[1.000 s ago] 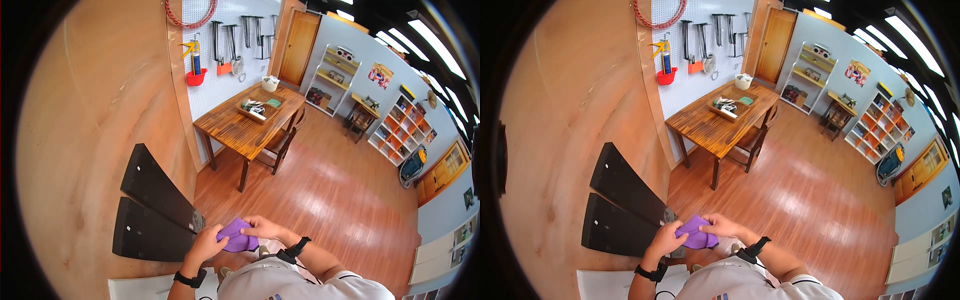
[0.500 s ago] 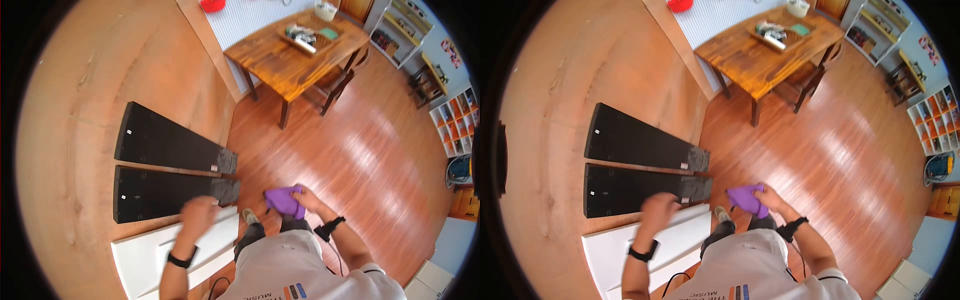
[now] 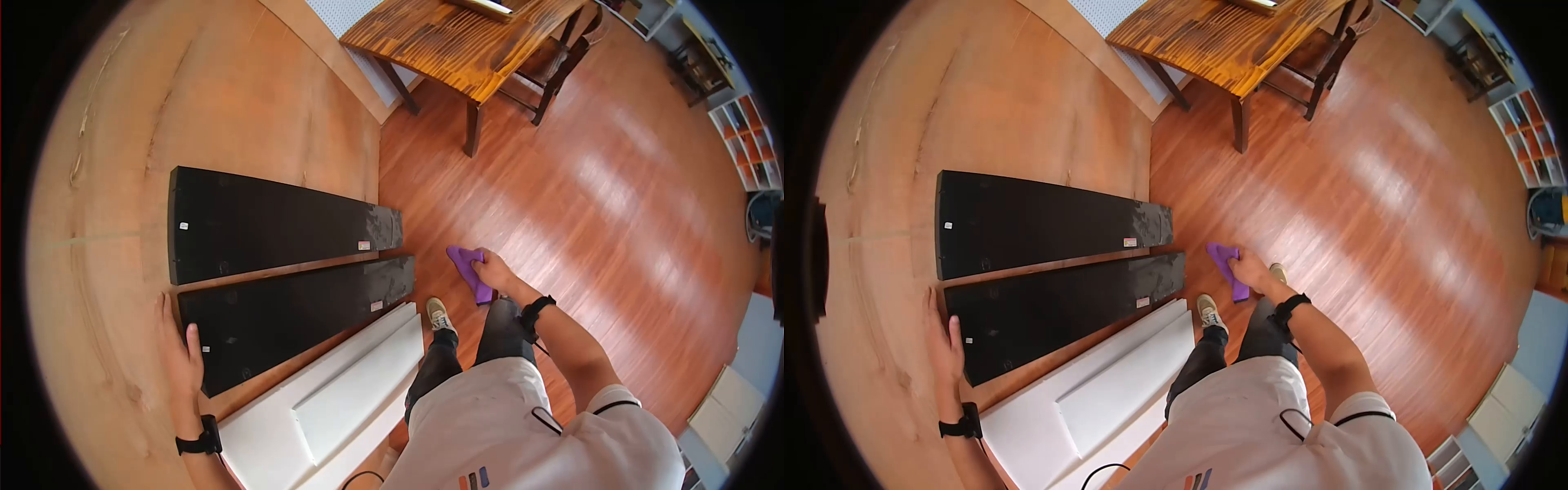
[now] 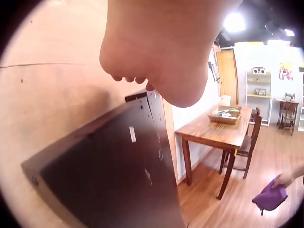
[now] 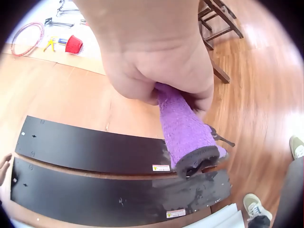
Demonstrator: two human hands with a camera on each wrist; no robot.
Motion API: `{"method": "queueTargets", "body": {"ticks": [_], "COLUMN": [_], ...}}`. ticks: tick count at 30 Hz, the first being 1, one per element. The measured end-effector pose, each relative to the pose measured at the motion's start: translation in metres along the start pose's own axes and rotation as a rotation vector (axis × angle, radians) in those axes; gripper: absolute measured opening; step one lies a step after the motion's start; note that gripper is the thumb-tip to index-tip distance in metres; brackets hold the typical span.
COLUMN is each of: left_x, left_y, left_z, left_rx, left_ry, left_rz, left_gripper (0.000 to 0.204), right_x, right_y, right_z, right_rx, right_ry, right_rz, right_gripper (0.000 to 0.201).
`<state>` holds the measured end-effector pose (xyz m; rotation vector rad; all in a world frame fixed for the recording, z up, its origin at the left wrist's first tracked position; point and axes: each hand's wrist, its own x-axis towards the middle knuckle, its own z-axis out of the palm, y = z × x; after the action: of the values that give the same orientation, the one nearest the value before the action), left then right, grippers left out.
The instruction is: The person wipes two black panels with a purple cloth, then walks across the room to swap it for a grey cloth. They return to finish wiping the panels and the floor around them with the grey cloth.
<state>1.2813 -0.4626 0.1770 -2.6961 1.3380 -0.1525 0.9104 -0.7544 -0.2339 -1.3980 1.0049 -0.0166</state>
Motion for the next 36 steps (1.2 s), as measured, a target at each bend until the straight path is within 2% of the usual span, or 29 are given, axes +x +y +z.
{"method": "queueTargets", "body": {"ticks": [2, 4, 6, 9, 14, 15, 16, 18, 20, 22, 23, 24, 25, 27, 29, 31, 32, 34, 36], "left_x": [0.017, 0.039, 0.062, 0.101, 0.163, 0.171, 0.177, 0.182, 0.160, 0.116, 0.095, 0.075, 0.055, 0.021, -0.003, -0.021, -0.028, -0.034, -0.031], "left_y": [-0.001, 0.004, 0.001, -0.006, 0.014, 0.020, 0.023, 0.022, 0.054, 0.049, 0.047, 0.045, 0.042, 0.034, 0.016, -0.002, -0.010, -0.018, -0.015], "left_z": [-0.007, -0.012, -0.012, -0.004, 0.012, 0.016, 0.019, 0.018, -0.002, -0.006, -0.005, 0.000, 0.003, 0.006, 0.005, 0.008, 0.010, 0.015, 0.026], "left_rx": [0.029, 0.121, 0.081, 0.035, 0.023, -0.046, -0.037, 0.125, 0.194, 0.323, 0.356, 0.383, 0.383, 0.376, 0.447, 0.519, 0.458, 0.397, 0.226], "left_ry": [0.017, 0.017, 0.028, 0.012, -0.039, -0.083, -0.111, -0.028, -0.073, -0.199, -0.278, -0.343, -0.346, -0.328, -0.326, -0.323, -0.307, -0.271, -0.120], "left_rz": [0.050, 0.191, 0.207, 0.244, 0.293, 0.239, 0.233, 0.305, 0.207, 0.331, 0.329, 0.323, 0.322, 0.185, 0.232, 0.267, 0.209, 0.154, -0.037], "left_gripper": [0.056, 0.058, 0.060, 0.061, 0.063, 0.064, 0.064, 0.061, 0.058, 0.057, 0.057, 0.057, 0.057, 0.053, 0.054, 0.054, 0.054, 0.055, 0.058], "right_x": [-0.005, 0.000, 0.011, 0.050, 0.089, 0.092, 0.094, 0.094, 0.111, 0.121, 0.123, 0.126, 0.130, 0.128, 0.115, 0.090, 0.078, 0.059, 0.046], "right_y": [-0.018, -0.036, -0.052, -0.038, -0.007, -0.007, -0.007, -0.012, -0.004, 0.019, 0.020, 0.026, 0.037, 0.056, 0.069, 0.055, 0.050, 0.045, 0.049], "right_z": [0.016, 0.029, 0.040, 0.045, 0.015, 0.008, 0.003, 0.005, 0.011, 0.028, 0.032, 0.036, 0.042, 0.047, 0.048, 0.040, 0.039, 0.041, 0.055], "right_rx": [0.089, 0.125, 0.088, 0.034, -0.043, -0.124, -0.204, -0.199, -0.193, -0.190, -0.166, -0.166, -0.168, -0.168, -0.191, -0.117, -0.038, -0.091, -0.144], "right_ry": [0.028, 0.039, 0.077, 0.141, 0.198, 0.216, 0.225, 0.186, 0.167, 0.068, -0.005, -0.012, -0.029, -0.037, -0.012, -0.029, -0.050, -0.032, -0.011], "right_rz": [0.018, 0.039, 0.037, 0.015, 0.018, 0.051, 0.083, 0.088, 0.082, 0.018, 0.099, 0.102, 0.132, 0.164, 0.174, 0.225, 0.279, 0.262, 0.253], "right_gripper": [0.027, 0.028, 0.028, 0.028, 0.035, 0.035, 0.036, 0.037, 0.038, 0.033, 0.031, 0.031, 0.030, 0.029, 0.030, 0.030, 0.030, 0.030, 0.029]}}
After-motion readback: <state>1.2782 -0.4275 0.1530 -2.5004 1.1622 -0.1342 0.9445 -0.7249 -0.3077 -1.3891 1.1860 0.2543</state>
